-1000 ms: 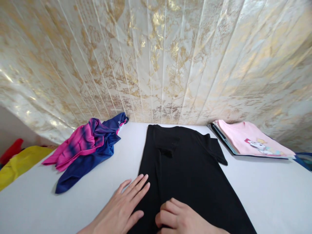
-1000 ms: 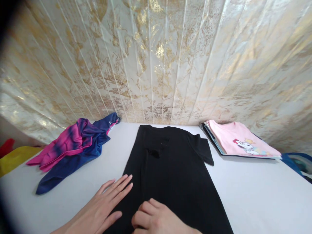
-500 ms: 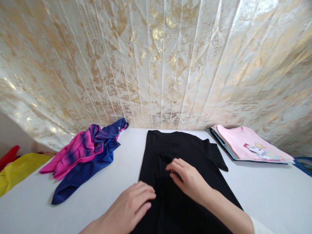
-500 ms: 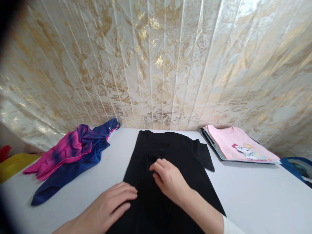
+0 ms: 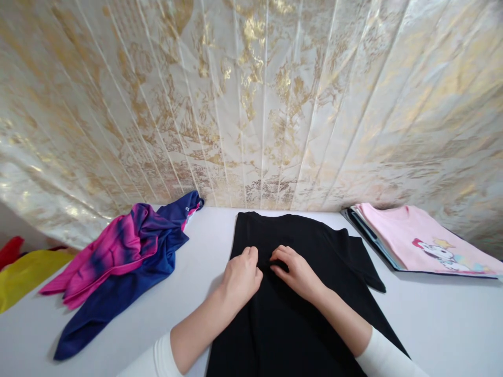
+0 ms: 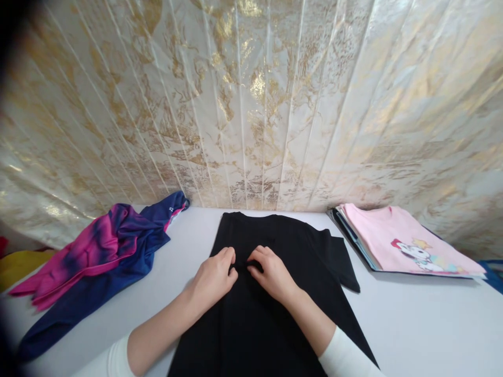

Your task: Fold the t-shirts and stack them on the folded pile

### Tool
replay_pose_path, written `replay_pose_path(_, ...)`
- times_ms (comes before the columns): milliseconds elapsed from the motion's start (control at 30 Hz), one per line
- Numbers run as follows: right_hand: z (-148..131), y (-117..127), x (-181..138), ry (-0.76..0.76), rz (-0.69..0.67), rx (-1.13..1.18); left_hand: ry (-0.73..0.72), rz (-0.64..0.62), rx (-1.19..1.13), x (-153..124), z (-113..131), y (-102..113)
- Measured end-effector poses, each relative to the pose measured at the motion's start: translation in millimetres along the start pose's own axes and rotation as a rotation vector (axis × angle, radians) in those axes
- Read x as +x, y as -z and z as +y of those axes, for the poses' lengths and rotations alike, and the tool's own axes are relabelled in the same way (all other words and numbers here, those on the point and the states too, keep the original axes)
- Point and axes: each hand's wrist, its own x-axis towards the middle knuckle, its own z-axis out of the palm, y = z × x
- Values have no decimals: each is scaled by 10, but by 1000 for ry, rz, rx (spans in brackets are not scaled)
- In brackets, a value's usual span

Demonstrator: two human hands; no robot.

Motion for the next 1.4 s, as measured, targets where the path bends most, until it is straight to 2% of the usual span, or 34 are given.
replay_pose_path(300, -29, 8, -35, 96, 15, -32, 60, 14, -74, 24, -13, -71)
replay_pose_path(567, -81, -56, -39, 160, 16, -197, 59, -56, -336, -60, -123, 22)
replay_pose_path(667, -94, -68, -28, 147, 23, -197, 24, -28, -397, -177, -138, -44)
replay_pose_path(800, -159, -82, -23, 74, 24, -134, -66, 125, -386, -338, -142, -195)
replay_pose_path(867, -211, -88, -34, 66, 12, -133, -97, 158, -367, -372, -148, -239)
replay_pose_path(1067, -339, -91, -142, 133, -23, -171, -146, 171, -385, -336, -187, -245)
replay_pose_path(1267, -375, -89, -205, 143, -104, -166, -242, 163, -234, -318, -253, -190)
replay_pose_path(1400, -413, 24, -228, 138, -170, -156, -394, 173, -169, -316, -338, -152)
